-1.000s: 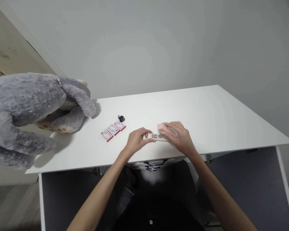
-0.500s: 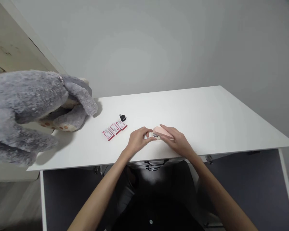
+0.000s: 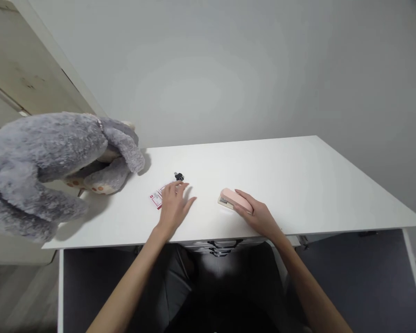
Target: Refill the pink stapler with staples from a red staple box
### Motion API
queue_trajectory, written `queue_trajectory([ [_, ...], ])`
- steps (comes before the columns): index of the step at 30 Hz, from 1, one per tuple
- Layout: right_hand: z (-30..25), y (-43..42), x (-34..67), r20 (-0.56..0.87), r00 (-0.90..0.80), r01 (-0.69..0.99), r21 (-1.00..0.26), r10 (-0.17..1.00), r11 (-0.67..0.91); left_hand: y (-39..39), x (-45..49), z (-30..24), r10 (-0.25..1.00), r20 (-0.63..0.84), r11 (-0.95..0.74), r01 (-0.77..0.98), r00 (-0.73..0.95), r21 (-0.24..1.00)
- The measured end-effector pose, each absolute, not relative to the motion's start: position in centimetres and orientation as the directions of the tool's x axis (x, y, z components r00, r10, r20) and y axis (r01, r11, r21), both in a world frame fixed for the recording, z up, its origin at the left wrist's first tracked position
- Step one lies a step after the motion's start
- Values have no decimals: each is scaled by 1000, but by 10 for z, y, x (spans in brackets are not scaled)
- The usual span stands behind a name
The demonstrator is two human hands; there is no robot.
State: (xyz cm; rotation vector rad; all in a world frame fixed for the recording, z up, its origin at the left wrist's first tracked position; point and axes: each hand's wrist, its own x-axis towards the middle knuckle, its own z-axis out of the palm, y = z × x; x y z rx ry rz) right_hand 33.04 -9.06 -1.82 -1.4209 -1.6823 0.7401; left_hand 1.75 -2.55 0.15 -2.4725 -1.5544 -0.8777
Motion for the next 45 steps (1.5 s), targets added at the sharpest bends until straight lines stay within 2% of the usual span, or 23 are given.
queue_trajectory([
  [4,-17,-91,332,175,-58,485,-856,983,181,-17,-11,2,822,528,-352,919,214,176],
  [11,-16,-90,332,123,-98,462,-873,988,154,-12,-12,0,834,497,-355,923,240,150],
  [15,-16,-90,331,123,-67,445,-884,990,140,-23,-9,1,818,505,-421,886,276,197],
  [19,-17,-87,331,212,-9,402,-894,977,198,-34,-9,0,788,505,-513,829,353,221],
  [23,-17,-85,332,265,29,382,-894,964,234,-36,-8,-2,798,495,-507,827,344,243],
  [35,-19,-85,331,258,-26,466,-852,966,240,-30,-6,-7,824,476,-476,832,308,284],
  [40,-19,-80,325,222,-43,506,-836,974,213,-29,-5,-6,799,477,-534,797,365,284],
  [45,-19,-64,303,159,48,523,-845,986,111,-29,5,-2,757,434,-635,707,489,311],
])
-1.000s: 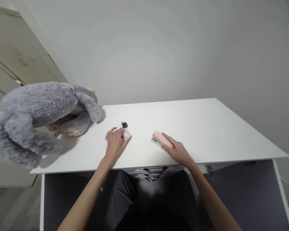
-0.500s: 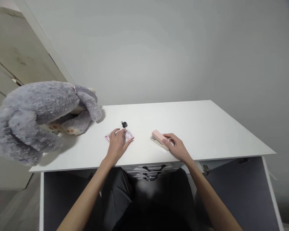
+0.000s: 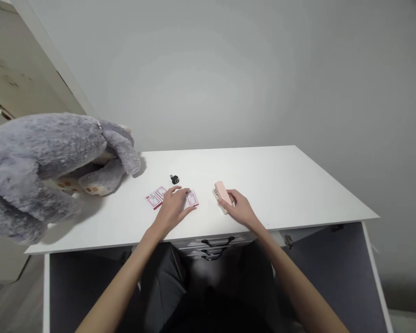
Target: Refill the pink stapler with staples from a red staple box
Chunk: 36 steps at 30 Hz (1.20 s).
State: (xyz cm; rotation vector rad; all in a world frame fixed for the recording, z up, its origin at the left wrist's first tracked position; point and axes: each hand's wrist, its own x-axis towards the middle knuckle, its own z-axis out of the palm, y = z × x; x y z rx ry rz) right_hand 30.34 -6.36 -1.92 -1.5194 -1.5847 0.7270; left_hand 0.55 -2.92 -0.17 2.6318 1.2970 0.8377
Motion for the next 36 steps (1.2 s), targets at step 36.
queue_trajectory([
  [36,-11,-80,281,53,136,274,-962,989,13,-33,-45,8,867,422,-414,856,267,310],
])
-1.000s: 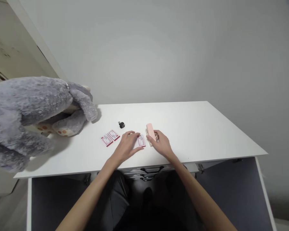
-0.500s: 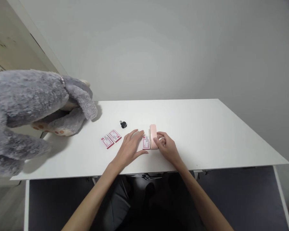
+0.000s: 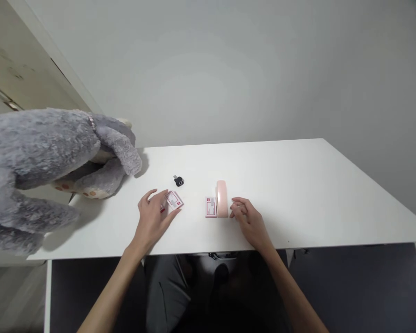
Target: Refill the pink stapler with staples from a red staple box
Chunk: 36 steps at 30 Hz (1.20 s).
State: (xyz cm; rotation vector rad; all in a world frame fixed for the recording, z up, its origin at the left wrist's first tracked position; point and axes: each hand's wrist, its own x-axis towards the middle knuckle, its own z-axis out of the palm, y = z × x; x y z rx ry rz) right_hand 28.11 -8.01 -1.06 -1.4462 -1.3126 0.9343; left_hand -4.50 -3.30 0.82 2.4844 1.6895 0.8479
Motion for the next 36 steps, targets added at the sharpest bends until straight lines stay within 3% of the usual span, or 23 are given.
queue_trajectory([
  [6,-9,-79,281,65,124,256,-966,990,32,-44,4,28,852,273,-524,715,447,463],
  [14,-12,-77,282,88,111,226,-972,990,61,-31,33,25,782,211,-609,646,587,460],
  [18,-12,-77,283,81,103,225,-973,991,56,-37,23,24,808,253,-586,683,532,436],
  [25,-12,-78,283,85,91,234,-970,992,62,-32,-57,8,854,472,-377,886,219,271],
  [30,-12,-79,282,74,92,236,-970,993,50,-35,-92,2,934,343,-228,912,105,342],
  [36,-11,-79,282,76,85,223,-973,993,56,-48,-45,22,924,315,-359,778,217,515],
])
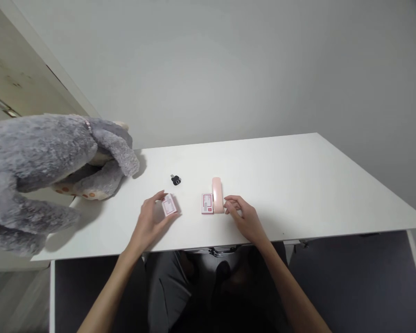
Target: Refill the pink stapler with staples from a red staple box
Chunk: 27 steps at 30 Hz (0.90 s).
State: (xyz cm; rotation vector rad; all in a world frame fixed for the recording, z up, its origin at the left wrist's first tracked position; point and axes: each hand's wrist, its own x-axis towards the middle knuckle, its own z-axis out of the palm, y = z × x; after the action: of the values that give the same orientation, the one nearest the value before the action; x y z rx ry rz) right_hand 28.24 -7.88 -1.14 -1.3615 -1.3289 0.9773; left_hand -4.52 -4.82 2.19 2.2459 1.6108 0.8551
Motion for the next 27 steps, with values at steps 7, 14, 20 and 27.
queue_trajectory([
  [7,-10,-77,283,81,86,217,-974,993,61,-37,28,38,846,272,-525,620,459,583],
  [14,-10,-77,284,79,79,206,-977,994,61,-28,44,32,825,208,-531,594,526,605],
  [20,-8,-78,284,74,76,222,-973,994,55,-22,38,24,839,127,-466,577,529,670],
  [27,-8,-78,284,76,81,226,-973,994,56,-13,33,11,856,92,-416,572,508,708],
])
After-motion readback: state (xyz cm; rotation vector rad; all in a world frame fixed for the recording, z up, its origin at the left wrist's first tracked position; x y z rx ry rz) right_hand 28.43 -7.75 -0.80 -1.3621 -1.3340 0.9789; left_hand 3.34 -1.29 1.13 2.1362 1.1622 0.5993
